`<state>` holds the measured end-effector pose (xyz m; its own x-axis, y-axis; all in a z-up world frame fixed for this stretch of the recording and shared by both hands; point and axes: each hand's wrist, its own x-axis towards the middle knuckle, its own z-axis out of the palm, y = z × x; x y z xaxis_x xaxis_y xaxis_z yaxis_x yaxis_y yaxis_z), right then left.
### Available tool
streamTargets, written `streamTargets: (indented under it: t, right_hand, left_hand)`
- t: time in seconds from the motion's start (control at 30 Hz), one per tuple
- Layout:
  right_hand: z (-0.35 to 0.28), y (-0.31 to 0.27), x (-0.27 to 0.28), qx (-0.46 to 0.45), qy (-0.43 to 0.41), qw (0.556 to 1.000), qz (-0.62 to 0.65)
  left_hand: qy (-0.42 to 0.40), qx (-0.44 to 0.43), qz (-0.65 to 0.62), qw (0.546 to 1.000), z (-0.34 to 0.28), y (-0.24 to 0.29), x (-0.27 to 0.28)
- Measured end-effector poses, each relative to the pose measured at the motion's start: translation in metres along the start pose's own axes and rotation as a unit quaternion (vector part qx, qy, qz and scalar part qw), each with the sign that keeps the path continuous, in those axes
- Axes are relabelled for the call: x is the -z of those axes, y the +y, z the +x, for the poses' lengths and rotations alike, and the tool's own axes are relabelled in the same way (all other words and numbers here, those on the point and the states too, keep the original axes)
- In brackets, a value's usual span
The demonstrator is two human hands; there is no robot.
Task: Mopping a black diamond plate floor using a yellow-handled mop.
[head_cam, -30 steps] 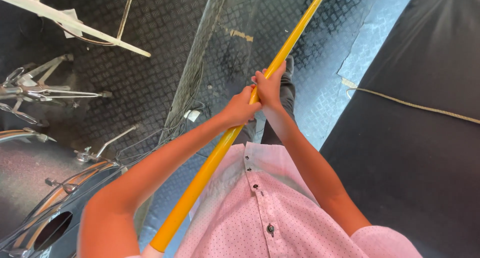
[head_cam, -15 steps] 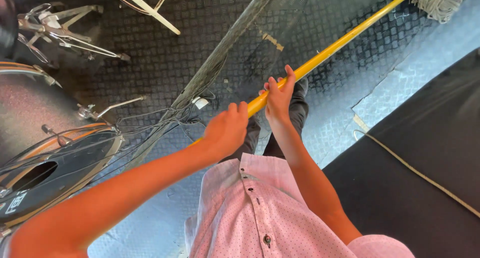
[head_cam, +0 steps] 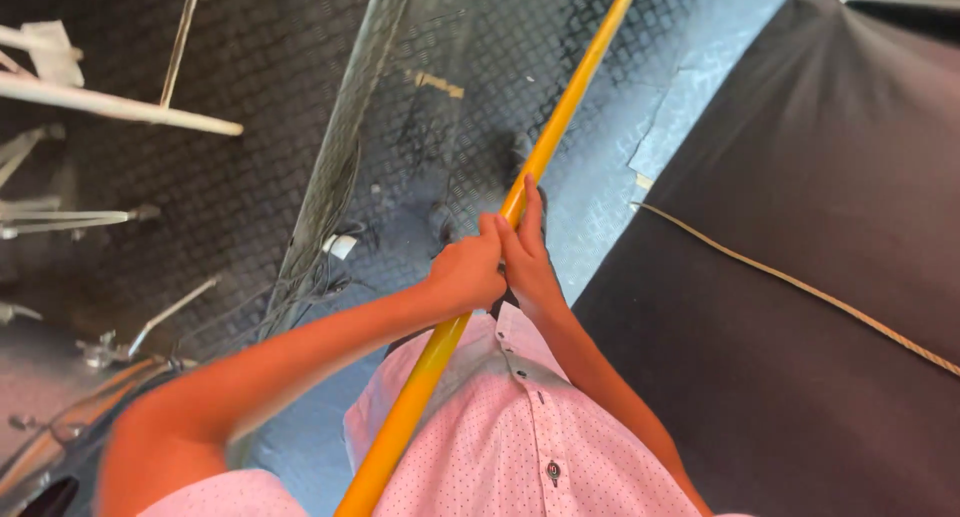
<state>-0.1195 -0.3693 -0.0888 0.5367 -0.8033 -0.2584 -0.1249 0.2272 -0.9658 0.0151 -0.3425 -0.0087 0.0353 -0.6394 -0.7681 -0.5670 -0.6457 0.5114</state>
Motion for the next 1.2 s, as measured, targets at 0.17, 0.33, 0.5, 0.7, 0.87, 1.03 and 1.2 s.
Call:
streamTargets:
  t: [0.17, 0.33, 0.5, 0.7, 0.87, 1.03, 1.2]
  right_hand:
    - [0.041, -0.024, 0.032, -0.142, 0.006, 0.971, 0.190]
    - [0.100, -0.002, 0.049, -0.101, 0.075, 0.987, 0.099]
    - [0.144, -0.020, 0.057, -0.251, 0.186, 0.936, 0.163]
    - [0.132, -0.010, 0.028, -0.245, 0.189, 0.941, 0.135]
    - [0.083, -0.024, -0.046, -0.245, 0.191, 0.939, 0.146]
    - [0.048, -0.016, -0.116, -0.276, 0.154, 0.936, 0.156]
    - [0.038, 0.009, -0.161, -0.283, 0.088, 0.944, 0.147]
  left_hand:
    - [0.015, -0.024, -0.140, 0.990, 0.044, 0.026, 0.007]
    - [-0.026, 0.012, -0.248, 0.968, 0.048, 0.066, 0.027]
    - [-0.023, 0.047, -0.294, 0.954, 0.052, 0.087, 0.044]
    - [0.054, 0.004, -0.138, 0.989, 0.042, 0.040, 0.014]
    - [0.046, -0.008, -0.128, 0.991, -0.027, -0.019, 0.018]
    - [0.086, -0.005, -0.115, 0.990, -0.089, -0.070, 0.026]
    - [0.099, 0.047, -0.199, 0.974, -0.108, -0.108, 0.032]
